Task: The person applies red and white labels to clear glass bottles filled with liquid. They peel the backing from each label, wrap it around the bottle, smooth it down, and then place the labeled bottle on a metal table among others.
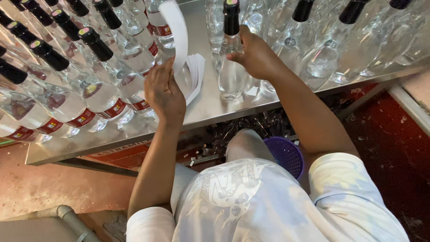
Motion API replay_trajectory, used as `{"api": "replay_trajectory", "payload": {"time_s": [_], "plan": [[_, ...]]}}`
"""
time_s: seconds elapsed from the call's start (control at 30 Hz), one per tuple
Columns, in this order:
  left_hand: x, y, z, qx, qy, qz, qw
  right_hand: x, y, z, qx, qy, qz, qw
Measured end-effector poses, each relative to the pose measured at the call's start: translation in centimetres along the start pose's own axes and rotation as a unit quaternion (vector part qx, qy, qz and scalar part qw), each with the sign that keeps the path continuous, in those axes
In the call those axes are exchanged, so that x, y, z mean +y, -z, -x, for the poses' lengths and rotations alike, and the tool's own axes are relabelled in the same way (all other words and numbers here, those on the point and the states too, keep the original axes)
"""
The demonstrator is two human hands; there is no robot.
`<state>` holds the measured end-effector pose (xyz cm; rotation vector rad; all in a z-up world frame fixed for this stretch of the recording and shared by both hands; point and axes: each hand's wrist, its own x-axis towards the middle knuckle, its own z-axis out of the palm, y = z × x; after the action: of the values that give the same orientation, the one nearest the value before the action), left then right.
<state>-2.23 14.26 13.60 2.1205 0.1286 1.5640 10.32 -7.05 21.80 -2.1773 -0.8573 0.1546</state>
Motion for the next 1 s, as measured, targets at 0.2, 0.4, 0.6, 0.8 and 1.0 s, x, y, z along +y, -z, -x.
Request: {"api": "replay_trajectory", "payload": {"time_s": [0.2,0.4,0.6,0.8,1.0], "plan": [[1.9,1.1,-2.1,0.067,-0.212,-0.093,0.970,4.1,-0.7,0.7,0.172,0.018,-0.001,0.985],[3.3,2.9,-1.1,0.130,-0.437,-0.167,0.874,6.6,-1.0,1.9,0.471,0.532,0.348,0.612],[0.9,2.7,-1.3,0.197,-0.435,-0.172,0.862,5.6,0.9,3.5,0.510,0.558,0.263,0.600],[-0.6,-1.5,-8.4,0.245,-0.389,-0.107,0.882,5.8,4.2,-1.3,0.534,0.483,0.259,0.644],[-2.4,-8.4,-9.0,0.062,-0.189,-0.075,0.977,7.6,3.5,-5.3,0.506,0.305,0.316,0.742]]}}
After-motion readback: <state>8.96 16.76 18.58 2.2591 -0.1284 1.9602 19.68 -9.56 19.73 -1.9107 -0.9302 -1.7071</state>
